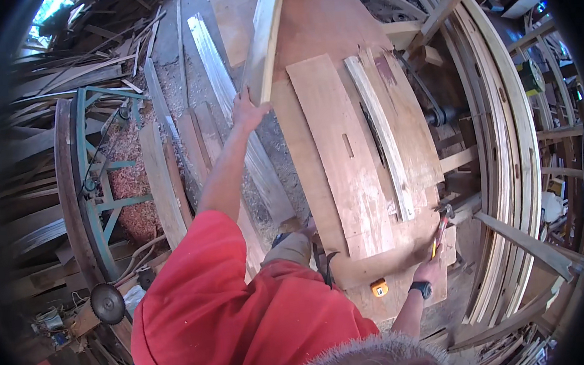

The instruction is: The person places a curved wooden strip onto boards, traces its outline using a pencil, taps the wood with a hammer, and marks measurements across multiple wooden pieces by hand.

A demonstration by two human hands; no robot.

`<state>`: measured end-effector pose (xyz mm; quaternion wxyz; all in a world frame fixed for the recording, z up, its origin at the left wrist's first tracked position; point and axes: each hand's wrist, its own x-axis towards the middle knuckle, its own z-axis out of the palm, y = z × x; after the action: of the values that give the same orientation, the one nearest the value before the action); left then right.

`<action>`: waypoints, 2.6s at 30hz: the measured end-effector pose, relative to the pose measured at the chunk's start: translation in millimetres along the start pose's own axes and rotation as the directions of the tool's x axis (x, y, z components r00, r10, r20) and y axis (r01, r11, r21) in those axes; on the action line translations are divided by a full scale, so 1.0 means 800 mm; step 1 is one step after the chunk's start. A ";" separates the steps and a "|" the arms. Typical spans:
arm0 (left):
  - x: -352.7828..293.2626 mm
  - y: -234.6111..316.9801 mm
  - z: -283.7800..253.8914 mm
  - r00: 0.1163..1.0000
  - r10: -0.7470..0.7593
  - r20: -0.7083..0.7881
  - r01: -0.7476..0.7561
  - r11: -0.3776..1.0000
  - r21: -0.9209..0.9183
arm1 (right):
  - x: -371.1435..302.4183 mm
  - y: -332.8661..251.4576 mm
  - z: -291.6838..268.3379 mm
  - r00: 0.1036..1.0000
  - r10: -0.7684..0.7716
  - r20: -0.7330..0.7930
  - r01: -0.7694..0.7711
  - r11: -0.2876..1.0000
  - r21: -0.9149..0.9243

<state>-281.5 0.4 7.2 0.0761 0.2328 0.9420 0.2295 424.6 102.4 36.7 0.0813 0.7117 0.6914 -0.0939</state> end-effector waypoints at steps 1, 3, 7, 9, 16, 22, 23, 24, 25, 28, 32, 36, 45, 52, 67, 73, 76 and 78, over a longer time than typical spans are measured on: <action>0.004 -0.002 -0.007 0.994 0.021 0.109 0.018 0.940 -0.340 | 0.004 0.000 0.005 1.000 0.004 0.024 -0.004 1.000 0.005; -0.002 0.002 -0.018 0.972 0.069 0.225 0.090 0.774 -0.627 | 0.003 0.000 0.008 1.000 -0.001 -0.009 0.001 1.000 0.025; -0.047 0.025 -0.032 0.935 0.018 0.355 0.261 0.644 -0.719 | 0.003 0.014 0.024 0.990 -0.075 -0.118 0.086 0.992 0.091; -0.081 0.033 -0.039 0.927 0.082 0.366 0.247 0.599 -0.762 | 0.003 0.025 0.027 0.982 -0.143 -0.125 0.157 0.981 0.114; -0.227 0.086 -0.015 0.871 -0.040 0.490 0.471 0.350 -0.810 | 0.008 0.060 0.029 0.988 -0.153 0.020 0.148 0.979 0.137; -0.318 0.101 0.009 0.888 0.004 0.461 0.435 0.321 -0.841 | 0.003 0.084 0.028 0.972 -0.235 -0.012 0.234 0.961 0.147; -0.332 0.105 0.006 0.876 -0.003 0.483 0.458 0.320 -0.829 | 0.001 0.093 0.033 0.972 -0.231 -0.034 0.234 0.962 0.143; -0.338 0.107 0.004 0.867 0.017 0.499 0.467 0.324 -0.823 | -0.003 0.104 0.035 0.977 -0.209 -0.032 0.212 0.968 0.131; -0.344 0.108 -0.002 0.862 0.030 0.506 0.469 0.330 -0.819 | -0.003 0.106 0.037 0.972 -0.231 -0.042 0.234 0.962 0.141; -0.366 0.105 -0.004 0.899 0.089 0.429 0.375 0.353 -0.857 | -0.002 0.102 0.027 0.965 -0.259 -0.038 0.262 0.956 0.132; -0.422 0.117 -0.006 0.866 0.077 0.494 0.435 0.370 -0.821 | 0.008 0.131 0.034 0.893 -0.413 -0.180 0.429 0.901 0.063; -0.449 0.141 0.010 0.884 0.068 0.462 0.395 0.417 -0.818 | 0.016 0.146 0.027 0.930 -0.367 -0.003 0.366 0.929 0.055; -0.468 0.169 0.058 0.945 0.032 0.325 0.298 0.322 -0.899 | 0.005 0.120 0.013 0.941 -0.330 0.080 0.328 0.944 0.031; -0.533 0.136 0.075 0.949 0.123 0.289 0.185 0.526 -0.830 | 0.011 0.124 0.036 0.959 -0.264 -0.106 0.261 0.965 -0.036; -0.575 0.110 0.048 0.538 0.451 0.712 0.331 0.665 -0.670 | -0.152 -0.252 -0.043 0.704 -0.658 0.268 0.568 0.748 0.344; -0.452 0.063 0.005 0.406 0.219 0.888 0.525 0.739 -0.422 | -0.148 -0.185 -0.062 0.777 -0.628 0.048 0.536 0.699 0.473; -0.400 0.066 0.008 0.739 0.179 0.649 0.449 0.587 -0.674 | -0.159 -0.152 -0.106 0.755 -0.653 0.062 0.567 0.698 0.437; -0.380 0.091 0.009 0.803 0.128 0.583 0.441 0.531 -0.724 | -0.166 -0.115 -0.111 0.756 -0.652 0.056 0.571 0.698 0.432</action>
<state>17.6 -83.5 46.4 0.4769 0.1344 0.6648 0.5590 330.8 -1.2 157.0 -0.0268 0.4273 0.8438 -0.3236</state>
